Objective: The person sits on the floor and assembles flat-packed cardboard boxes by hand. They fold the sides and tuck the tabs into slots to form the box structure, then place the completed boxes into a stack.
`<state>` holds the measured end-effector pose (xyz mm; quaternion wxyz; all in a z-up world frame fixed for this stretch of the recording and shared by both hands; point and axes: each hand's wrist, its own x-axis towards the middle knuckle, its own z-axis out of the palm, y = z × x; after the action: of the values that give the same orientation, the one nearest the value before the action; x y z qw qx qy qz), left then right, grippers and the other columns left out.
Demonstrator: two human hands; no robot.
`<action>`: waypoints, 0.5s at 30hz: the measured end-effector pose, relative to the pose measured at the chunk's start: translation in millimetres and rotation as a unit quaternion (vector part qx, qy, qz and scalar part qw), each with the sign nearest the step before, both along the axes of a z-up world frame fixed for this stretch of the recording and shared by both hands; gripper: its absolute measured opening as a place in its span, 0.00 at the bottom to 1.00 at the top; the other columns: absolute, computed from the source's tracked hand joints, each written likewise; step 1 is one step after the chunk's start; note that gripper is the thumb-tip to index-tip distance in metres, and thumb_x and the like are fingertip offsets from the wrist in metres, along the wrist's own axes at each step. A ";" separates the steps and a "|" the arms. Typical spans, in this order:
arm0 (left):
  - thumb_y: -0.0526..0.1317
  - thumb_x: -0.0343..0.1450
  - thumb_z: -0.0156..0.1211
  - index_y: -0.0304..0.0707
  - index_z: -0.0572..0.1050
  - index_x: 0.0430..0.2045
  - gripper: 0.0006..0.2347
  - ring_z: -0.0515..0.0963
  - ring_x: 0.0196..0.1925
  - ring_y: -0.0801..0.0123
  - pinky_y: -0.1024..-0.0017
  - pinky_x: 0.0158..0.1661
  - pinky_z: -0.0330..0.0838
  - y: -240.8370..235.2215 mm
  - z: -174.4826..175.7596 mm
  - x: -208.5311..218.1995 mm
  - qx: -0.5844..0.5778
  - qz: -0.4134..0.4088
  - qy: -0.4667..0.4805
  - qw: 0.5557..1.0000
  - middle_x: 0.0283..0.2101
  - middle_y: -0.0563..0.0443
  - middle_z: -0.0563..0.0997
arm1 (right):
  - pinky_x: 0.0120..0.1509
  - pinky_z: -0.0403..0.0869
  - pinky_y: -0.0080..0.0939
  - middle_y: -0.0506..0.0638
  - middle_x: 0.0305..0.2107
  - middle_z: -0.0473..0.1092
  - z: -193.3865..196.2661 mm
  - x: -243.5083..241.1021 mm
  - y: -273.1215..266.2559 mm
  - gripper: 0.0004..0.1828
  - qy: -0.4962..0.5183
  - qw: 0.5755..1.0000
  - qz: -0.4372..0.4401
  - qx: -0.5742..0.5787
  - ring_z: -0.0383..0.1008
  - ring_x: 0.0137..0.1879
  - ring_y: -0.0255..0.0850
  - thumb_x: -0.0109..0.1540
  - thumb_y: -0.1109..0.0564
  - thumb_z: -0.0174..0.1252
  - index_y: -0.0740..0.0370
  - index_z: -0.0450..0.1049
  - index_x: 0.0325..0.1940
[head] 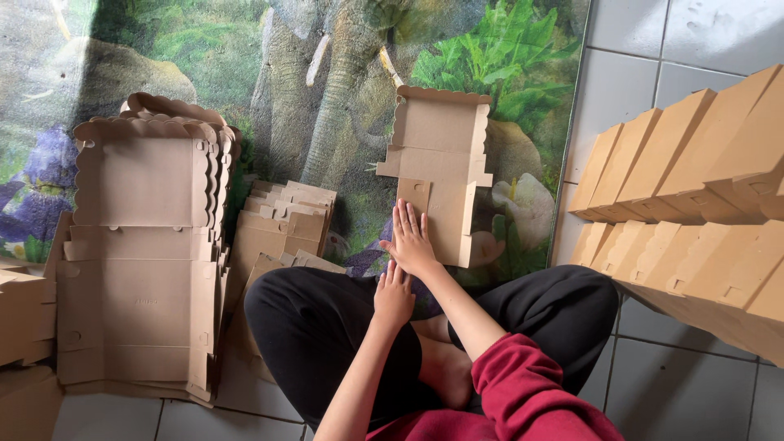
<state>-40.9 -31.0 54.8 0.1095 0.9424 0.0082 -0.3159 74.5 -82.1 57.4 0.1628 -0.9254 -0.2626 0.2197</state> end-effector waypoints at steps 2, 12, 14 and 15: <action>0.47 0.68 0.54 0.45 0.53 0.64 0.29 0.39 0.73 0.52 0.58 0.67 0.44 1.3 0.0 0.9 -0.005 -0.004 0.025 1.000 0.69 0.45 0.48 | 0.73 0.27 0.62 0.55 0.71 0.23 -6.1 -4.2 -3.5 0.47 0.020 1.000 0.008 0.004 0.21 0.76 0.50 0.64 0.29 0.31 0.61 0.28 0.74; 0.48 0.70 0.51 0.34 0.54 0.63 0.28 0.44 0.72 0.48 0.55 0.67 0.40 2.1 17.6 5.5 -0.030 -0.004 0.047 0.998 0.68 0.39 0.51 | 0.73 0.26 0.63 0.49 0.71 0.20 -12.9 -24.8 -17.7 0.47 0.085 0.995 0.047 -0.030 0.18 0.76 0.47 0.63 0.27 0.31 0.56 0.26 0.74; 0.47 0.71 0.50 0.32 0.54 0.63 0.28 0.45 0.72 0.48 0.55 0.67 0.40 0.3 32.5 6.3 -0.025 -0.010 0.044 0.999 0.68 0.39 0.52 | 0.73 0.26 0.64 0.49 0.71 0.19 -10.3 -27.0 -20.2 0.46 0.094 0.994 0.051 -0.029 0.17 0.75 0.47 0.64 0.28 0.31 0.56 0.26 0.74; 0.47 0.71 0.50 0.30 0.54 0.63 0.28 0.46 0.71 0.48 0.56 0.68 0.40 -0.1 39.8 6.6 -0.019 -0.015 0.042 0.999 0.68 0.38 0.53 | 0.73 0.27 0.65 0.49 0.71 0.19 -9.3 -28.3 -21.0 0.45 0.104 0.993 0.056 -0.027 0.17 0.75 0.47 0.64 0.29 0.31 0.57 0.26 0.74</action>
<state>-34.4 -31.1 94.6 0.1217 0.9260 -0.0075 -0.3574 46.3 -103.1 48.1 0.1516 -0.8854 -0.2894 0.3306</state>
